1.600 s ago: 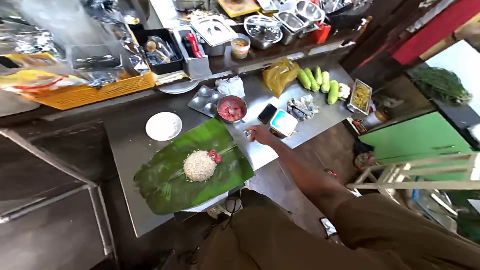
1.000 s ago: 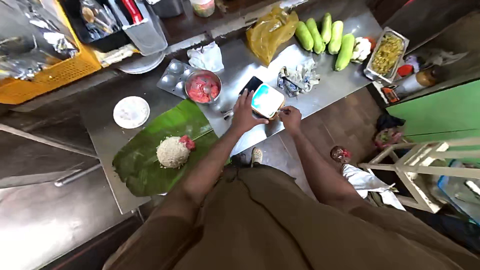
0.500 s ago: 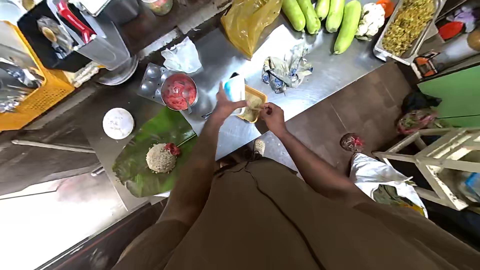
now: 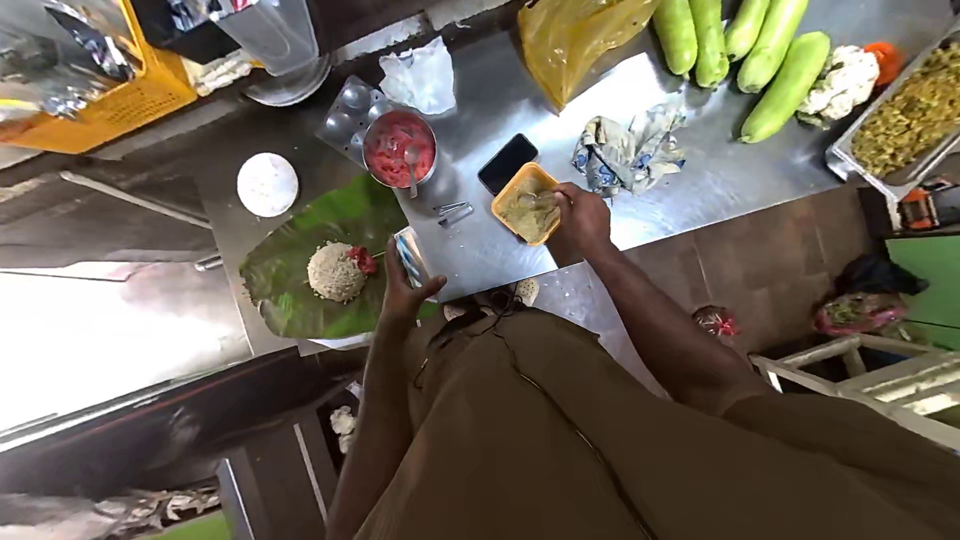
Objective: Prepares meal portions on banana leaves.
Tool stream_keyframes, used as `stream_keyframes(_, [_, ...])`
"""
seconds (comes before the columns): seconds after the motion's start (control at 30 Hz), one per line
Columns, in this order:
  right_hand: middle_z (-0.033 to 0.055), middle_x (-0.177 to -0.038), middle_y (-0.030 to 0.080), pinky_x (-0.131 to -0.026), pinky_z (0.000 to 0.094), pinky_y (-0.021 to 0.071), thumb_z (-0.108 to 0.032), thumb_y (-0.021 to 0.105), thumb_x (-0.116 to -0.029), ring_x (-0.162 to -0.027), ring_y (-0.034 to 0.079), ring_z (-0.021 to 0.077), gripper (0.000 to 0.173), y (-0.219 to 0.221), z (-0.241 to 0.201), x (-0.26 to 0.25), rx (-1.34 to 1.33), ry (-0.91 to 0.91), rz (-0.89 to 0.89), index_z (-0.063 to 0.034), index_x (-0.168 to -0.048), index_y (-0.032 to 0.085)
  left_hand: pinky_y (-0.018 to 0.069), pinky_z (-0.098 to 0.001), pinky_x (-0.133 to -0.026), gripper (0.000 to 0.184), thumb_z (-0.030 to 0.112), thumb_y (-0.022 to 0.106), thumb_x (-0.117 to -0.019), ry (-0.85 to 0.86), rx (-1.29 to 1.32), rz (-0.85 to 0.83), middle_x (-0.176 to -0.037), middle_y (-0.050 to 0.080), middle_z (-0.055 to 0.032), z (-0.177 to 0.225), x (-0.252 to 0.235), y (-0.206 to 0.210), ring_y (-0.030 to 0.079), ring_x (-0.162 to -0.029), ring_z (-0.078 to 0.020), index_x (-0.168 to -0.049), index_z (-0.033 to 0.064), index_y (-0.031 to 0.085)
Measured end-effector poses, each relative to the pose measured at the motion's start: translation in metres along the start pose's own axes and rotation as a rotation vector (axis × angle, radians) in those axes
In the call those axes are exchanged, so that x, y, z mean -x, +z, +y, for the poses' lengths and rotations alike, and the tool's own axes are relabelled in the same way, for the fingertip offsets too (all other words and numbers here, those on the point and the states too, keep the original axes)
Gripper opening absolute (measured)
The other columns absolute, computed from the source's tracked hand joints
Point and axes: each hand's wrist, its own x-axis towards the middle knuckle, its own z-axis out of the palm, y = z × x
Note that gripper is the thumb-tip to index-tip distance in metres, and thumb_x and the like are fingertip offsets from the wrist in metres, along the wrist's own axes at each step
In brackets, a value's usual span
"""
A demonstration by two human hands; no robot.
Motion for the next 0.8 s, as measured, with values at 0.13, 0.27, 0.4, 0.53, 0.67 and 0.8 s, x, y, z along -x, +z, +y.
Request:
stream_keyframes(0.13, [0.0135,-0.104,0.076,-0.075,0.0663,0.0539,-0.033,0.044,-0.1078,-0.094,0.072,0.0394,0.033,-0.022,-0.008,0.0,0.12,0.028,0.006,-0.0228,-0.126,0.07,0.048,-0.0441,-0.111,0.133,0.04,0.094,-0.0633,-0.006,-0.04,0.048,-0.166,0.027,-0.0078,-0.008,0.017,-0.011,0.041,-0.145,-0.0211,-0.165,0.0273,0.008])
stream_keyframes(0.27, [0.0114,-0.1,0.075,-0.083,0.0606,0.0571,-0.03,0.048,-0.1065,-0.093,0.073,0.0321,0.032,-0.013,0.009,-0.007,-0.018,0.059,-0.106,-0.0132,-0.119,0.071,0.0511,-0.0435,-0.107,0.133,0.04,0.094,-0.0634,0.001,-0.007,0.05,-0.164,0.03,-0.0093,-0.017,0.024,-0.023,0.045,-0.142,-0.0221,-0.164,0.0265,0.008])
stream_keyframes(0.4, [0.0057,-0.093,0.077,-0.074,0.0438,0.0642,-0.025,0.049,-0.1076,-0.079,0.075,0.0189,0.029,-0.003,0.005,-0.008,-0.395,0.172,-0.171,-0.0077,-0.118,0.07,0.0481,-0.0462,-0.11,0.132,0.036,0.093,-0.0659,-0.005,-0.057,0.054,-0.165,0.027,-0.0088,-0.015,0.024,-0.03,0.042,-0.144,-0.0231,-0.165,0.026,0.007])
stream_keyframes(0.53, [0.0071,-0.092,0.077,-0.072,0.0404,0.0651,-0.022,0.051,-0.1071,-0.078,0.076,0.0188,0.027,-0.006,0.007,-0.002,-0.544,0.271,-0.158,-0.0045,-0.12,0.068,0.0508,-0.0474,-0.107,0.129,0.041,0.092,-0.0659,0.004,-0.025,0.051,-0.165,0.029,-0.0091,-0.016,0.026,-0.034,0.044,-0.143,-0.0239,-0.164,0.0271,0.01])
stream_keyframes(0.67, [0.0093,-0.091,0.076,-0.073,0.036,0.0641,-0.019,0.051,-0.1076,-0.077,0.075,0.0175,0.027,-0.005,0.017,0.008,-0.78,0.398,-0.153,0.0001,-0.121,0.066,0.0553,-0.0476,-0.099,0.115,0.043,0.085,-0.0771,-0.049,0.254,-0.028,-0.159,0.037,-0.0079,-0.022,0.026,-0.037,0.053,-0.133,-0.0255,-0.164,0.0291,0.011])
stream_keyframes(0.8, [0.0105,-0.09,0.077,-0.072,0.0359,0.0651,-0.017,0.053,-0.1064,-0.075,0.076,0.0189,0.025,-0.008,0.017,0.015,-0.794,0.512,-0.087,0.0015,-0.115,0.067,0.0562,-0.0469,-0.095,0.107,0.038,0.083,-0.0793,-0.084,0.321,-0.048,-0.157,0.04,-0.0084,-0.023,0.019,-0.039,0.056,-0.128,-0.0267,-0.163,0.0279,0.017])
